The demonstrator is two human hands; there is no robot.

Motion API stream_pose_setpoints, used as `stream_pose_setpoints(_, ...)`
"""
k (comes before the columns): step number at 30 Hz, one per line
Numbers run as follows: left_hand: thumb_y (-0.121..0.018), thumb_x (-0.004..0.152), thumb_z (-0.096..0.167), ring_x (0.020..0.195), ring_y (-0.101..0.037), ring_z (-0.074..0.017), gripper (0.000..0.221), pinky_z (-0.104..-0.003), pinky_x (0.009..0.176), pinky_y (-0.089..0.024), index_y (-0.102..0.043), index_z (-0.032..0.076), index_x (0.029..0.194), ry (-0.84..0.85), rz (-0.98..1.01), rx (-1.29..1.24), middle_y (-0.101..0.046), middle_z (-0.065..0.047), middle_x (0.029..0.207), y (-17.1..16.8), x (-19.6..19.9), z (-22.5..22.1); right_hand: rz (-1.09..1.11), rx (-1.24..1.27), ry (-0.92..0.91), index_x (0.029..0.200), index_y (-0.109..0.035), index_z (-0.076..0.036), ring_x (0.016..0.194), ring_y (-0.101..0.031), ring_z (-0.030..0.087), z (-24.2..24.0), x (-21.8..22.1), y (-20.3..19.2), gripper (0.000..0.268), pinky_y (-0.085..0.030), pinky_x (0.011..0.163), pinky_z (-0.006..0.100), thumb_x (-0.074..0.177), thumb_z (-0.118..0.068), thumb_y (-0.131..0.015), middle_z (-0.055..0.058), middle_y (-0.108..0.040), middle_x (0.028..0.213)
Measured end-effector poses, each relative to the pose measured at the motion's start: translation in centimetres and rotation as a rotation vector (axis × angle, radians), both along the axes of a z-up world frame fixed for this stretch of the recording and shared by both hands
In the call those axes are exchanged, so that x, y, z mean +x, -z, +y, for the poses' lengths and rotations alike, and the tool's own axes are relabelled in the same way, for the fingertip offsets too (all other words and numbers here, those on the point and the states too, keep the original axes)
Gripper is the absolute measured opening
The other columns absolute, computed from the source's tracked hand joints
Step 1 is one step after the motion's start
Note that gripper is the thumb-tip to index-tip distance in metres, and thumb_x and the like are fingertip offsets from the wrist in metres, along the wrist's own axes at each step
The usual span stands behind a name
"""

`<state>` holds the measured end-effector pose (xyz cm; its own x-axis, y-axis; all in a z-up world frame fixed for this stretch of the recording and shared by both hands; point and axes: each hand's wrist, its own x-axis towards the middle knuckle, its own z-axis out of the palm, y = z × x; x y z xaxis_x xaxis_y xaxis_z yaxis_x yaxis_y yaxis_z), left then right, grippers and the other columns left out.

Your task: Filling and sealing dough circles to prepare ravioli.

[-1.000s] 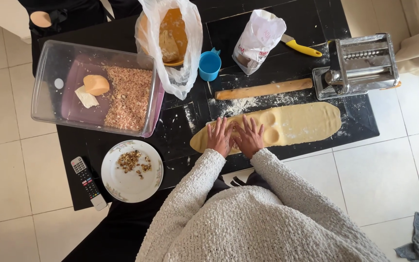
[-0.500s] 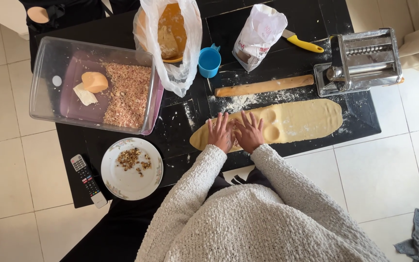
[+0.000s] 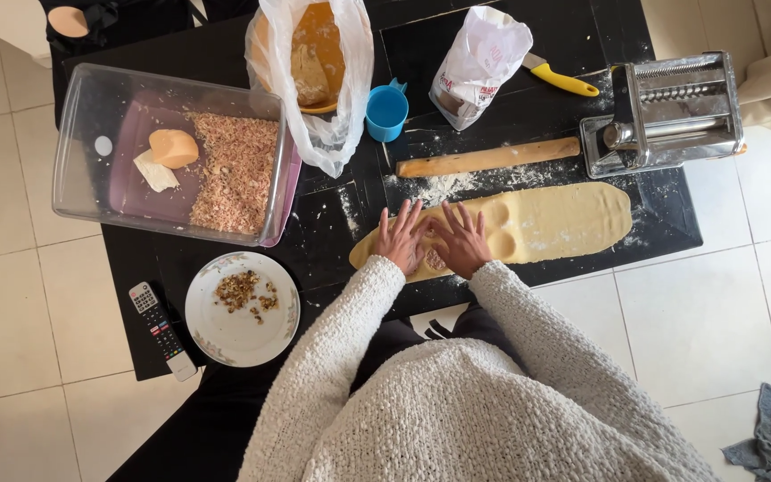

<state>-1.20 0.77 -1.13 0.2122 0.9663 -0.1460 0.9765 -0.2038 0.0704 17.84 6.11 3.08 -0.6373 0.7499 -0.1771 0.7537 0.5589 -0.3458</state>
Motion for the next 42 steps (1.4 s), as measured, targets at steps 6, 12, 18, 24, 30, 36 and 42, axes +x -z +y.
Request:
stream_pose_setpoints(6, -0.042, 0.095, 0.054, 0.158, 0.002, -0.0274, 0.070, -0.063, 0.123, -0.010, -0.039, 0.025, 0.159, 0.110, 0.143, 0.022, -0.002, -0.006, 0.173, -0.3, -0.3, 0.8, 0.006, 0.014, -0.003, 0.147, -0.054, -0.026, 0.155, -0.015, 0.042, 0.3, 0.3, 0.1, 0.056, -0.010, 0.118, 0.074, 0.095, -0.045, -0.061, 0.011, -0.025, 0.168)
stream_pose_setpoints(12, -0.054, 0.094, 0.054, 0.158, 0.001, -0.0279, 0.068, -0.063, 0.124, -0.010, -0.050, 0.020, 0.153, 0.118, 0.151, -0.013, -0.008, -0.008, 0.173, -0.4, 0.1, 1.0, 0.061, 0.041, 0.031, 0.140, -0.060, -0.023, 0.154, -0.020, 0.042, 0.1, -0.1, -0.7, 0.048, -0.013, 0.117, 0.075, 0.093, -0.035, -0.064, 0.013, -0.031, 0.166)
stream_pose_setpoints(18, -0.055, 0.103, 0.042, 0.163, 0.000, -0.0282, 0.042, -0.065, 0.127, -0.008, -0.065, 0.019, 0.137, 0.071, 0.042, -0.182, -0.008, -0.006, 0.178, -2.1, 0.0, -0.7, 0.136, 0.082, 0.000, 0.120, -0.070, -0.020, 0.153, -0.028, 0.040, -0.4, 0.7, 0.7, 0.030, -0.018, 0.119, 0.074, 0.090, -0.023, -0.067, 0.013, -0.040, 0.163)
stream_pose_setpoints(24, -0.060, 0.099, 0.035, 0.160, -0.003, -0.0296, 0.029, -0.066, 0.125, -0.007, -0.076, 0.015, 0.111, 0.061, 0.028, -0.101, -0.014, -0.007, 0.175, -1.1, 0.5, -0.5, 0.104, 0.094, -0.006, 0.118, -0.072, -0.019, 0.149, -0.031, 0.039, -0.2, -0.5, -1.3, 0.032, -0.019, 0.114, 0.076, 0.086, -0.018, -0.068, 0.013, -0.044, 0.158)
stream_pose_setpoints(30, -0.069, 0.095, 0.035, 0.160, -0.007, -0.0288, 0.026, -0.067, 0.126, -0.007, -0.076, 0.013, 0.108, 0.000, -0.119, -0.089, -0.021, -0.007, 0.172, -1.2, 0.5, -0.8, 0.140, 0.094, 0.032, 0.109, -0.075, -0.016, 0.151, -0.035, 0.037, 0.6, 0.8, 0.3, 0.029, -0.021, 0.119, 0.072, 0.081, -0.009, -0.067, 0.014, -0.048, 0.158)
stream_pose_setpoints(36, -0.077, 0.084, 0.032, 0.158, -0.008, -0.0314, 0.035, -0.071, 0.122, -0.008, -0.075, 0.017, 0.115, -0.058, -0.297, -0.036, -0.026, -0.008, 0.166, -1.0, 0.7, -1.2, 0.260, 0.025, 0.040, 0.104, -0.077, -0.014, 0.148, -0.038, 0.037, 0.1, 1.5, -0.6, 0.025, -0.023, 0.119, 0.070, 0.081, -0.012, -0.069, 0.014, -0.052, 0.154)
stream_pose_setpoints(42, -0.077, 0.081, 0.032, 0.156, -0.009, -0.0326, 0.047, -0.072, 0.120, -0.009, -0.071, 0.017, 0.125, -0.066, -0.379, 0.019, -0.025, -0.012, 0.165, -1.8, 1.2, -1.2, 0.243, 0.019, 0.015, 0.118, -0.075, -0.021, 0.149, -0.036, 0.039, -1.1, 2.1, -0.6, 0.035, -0.020, 0.118, 0.072, 0.085, -0.014, -0.066, 0.013, -0.049, 0.156)
